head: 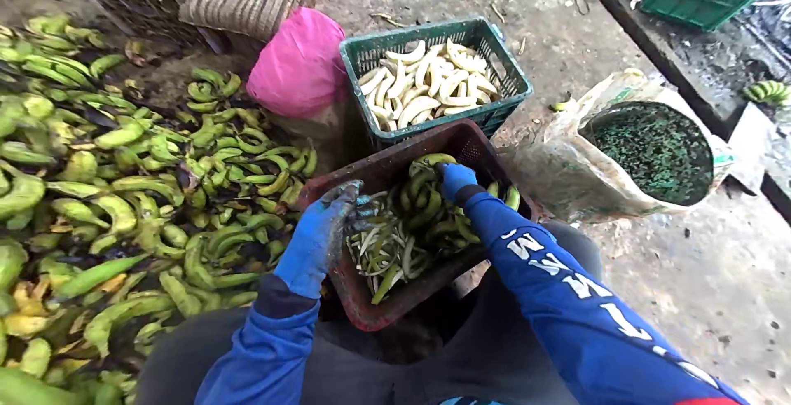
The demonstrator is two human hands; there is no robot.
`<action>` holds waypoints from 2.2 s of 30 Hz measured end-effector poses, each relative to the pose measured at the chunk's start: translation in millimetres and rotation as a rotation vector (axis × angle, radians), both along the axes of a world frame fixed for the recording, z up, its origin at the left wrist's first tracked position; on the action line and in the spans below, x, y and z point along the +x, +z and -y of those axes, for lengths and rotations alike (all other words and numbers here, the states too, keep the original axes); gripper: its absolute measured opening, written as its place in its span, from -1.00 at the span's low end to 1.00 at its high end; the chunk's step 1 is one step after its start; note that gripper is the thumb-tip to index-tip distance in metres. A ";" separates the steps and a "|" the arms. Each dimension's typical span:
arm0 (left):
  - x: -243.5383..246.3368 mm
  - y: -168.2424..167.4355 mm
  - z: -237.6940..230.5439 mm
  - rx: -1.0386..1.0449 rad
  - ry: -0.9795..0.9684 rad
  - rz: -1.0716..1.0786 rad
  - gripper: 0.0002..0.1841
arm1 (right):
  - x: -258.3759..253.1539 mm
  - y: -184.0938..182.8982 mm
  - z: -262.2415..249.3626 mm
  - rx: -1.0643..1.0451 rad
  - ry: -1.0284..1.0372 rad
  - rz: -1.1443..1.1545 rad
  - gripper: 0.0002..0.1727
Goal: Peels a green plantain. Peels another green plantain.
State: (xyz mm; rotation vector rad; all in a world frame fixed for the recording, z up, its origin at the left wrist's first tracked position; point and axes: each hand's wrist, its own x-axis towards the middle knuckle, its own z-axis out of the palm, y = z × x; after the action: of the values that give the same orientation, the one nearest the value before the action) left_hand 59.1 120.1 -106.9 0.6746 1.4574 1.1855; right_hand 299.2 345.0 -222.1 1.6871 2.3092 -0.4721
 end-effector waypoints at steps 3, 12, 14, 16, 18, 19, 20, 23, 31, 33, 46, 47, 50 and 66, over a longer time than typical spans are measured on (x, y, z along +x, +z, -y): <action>0.8 7.0 5.0 -0.028 0.003 -0.238 -0.57 | -1.4 19.9 -6.2 0.087 -0.057 -0.117 -0.33; 18.1 8.8 -3.4 0.128 -0.197 -0.989 -0.15 | -12.9 162.8 61.2 0.393 0.439 -0.222 -0.49; 32.3 14.3 -0.1 0.127 -0.267 -0.885 -0.23 | -14.9 167.7 102.8 0.441 0.618 -0.369 -0.48; 38.6 16.6 3.3 0.071 -0.271 -0.694 -0.50 | -14.8 157.7 130.4 0.393 0.500 -0.626 -0.43; 32.4 17.3 8.7 0.042 -0.187 -0.564 -0.48 | -10.7 150.7 133.6 0.226 0.181 -0.866 -0.24; 28.0 17.8 13.8 0.052 -0.116 -0.501 -0.45 | -7.1 147.4 128.7 0.165 0.064 -0.944 -0.24; 22.8 17.9 17.7 0.076 -0.055 -0.445 -0.45 | -2.9 144.3 123.4 0.116 -0.018 -0.979 -0.26; 9.5 22.9 14.8 0.195 0.069 -0.416 -0.48 | 7.7 132.0 117.0 0.006 -0.055 -1.026 -0.39; 24.4 31.2 16.2 0.236 0.122 -0.679 -0.41 | -30.8 132.3 151.1 -0.170 0.184 -0.825 -0.57; 20.8 32.1 16.3 0.366 0.124 -0.531 -0.42 | -34.7 120.0 142.8 -0.264 0.205 -0.622 -0.57; 11.6 34.0 43.6 0.289 0.127 -0.047 -0.48 | -39.0 127.5 163.8 0.201 0.616 -0.794 -0.41; 15.9 35.4 42.3 0.267 0.116 -0.041 -0.49 | -40.7 125.1 160.5 0.196 0.579 -0.759 -0.42; 24.5 30.6 30.1 0.212 0.154 -0.170 -0.48 | -39.8 121.5 136.2 0.328 0.342 -0.707 -0.45; 13.2 39.1 49.4 0.311 0.142 0.009 -0.60 | -44.6 132.1 168.8 -0.055 0.478 -0.955 -0.49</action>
State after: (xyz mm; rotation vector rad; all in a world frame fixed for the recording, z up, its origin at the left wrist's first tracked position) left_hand 72.3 70.7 -67.7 0.7836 1.3434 1.5434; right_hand 254.6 176.2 -89.9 0.8723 3.1307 -1.4327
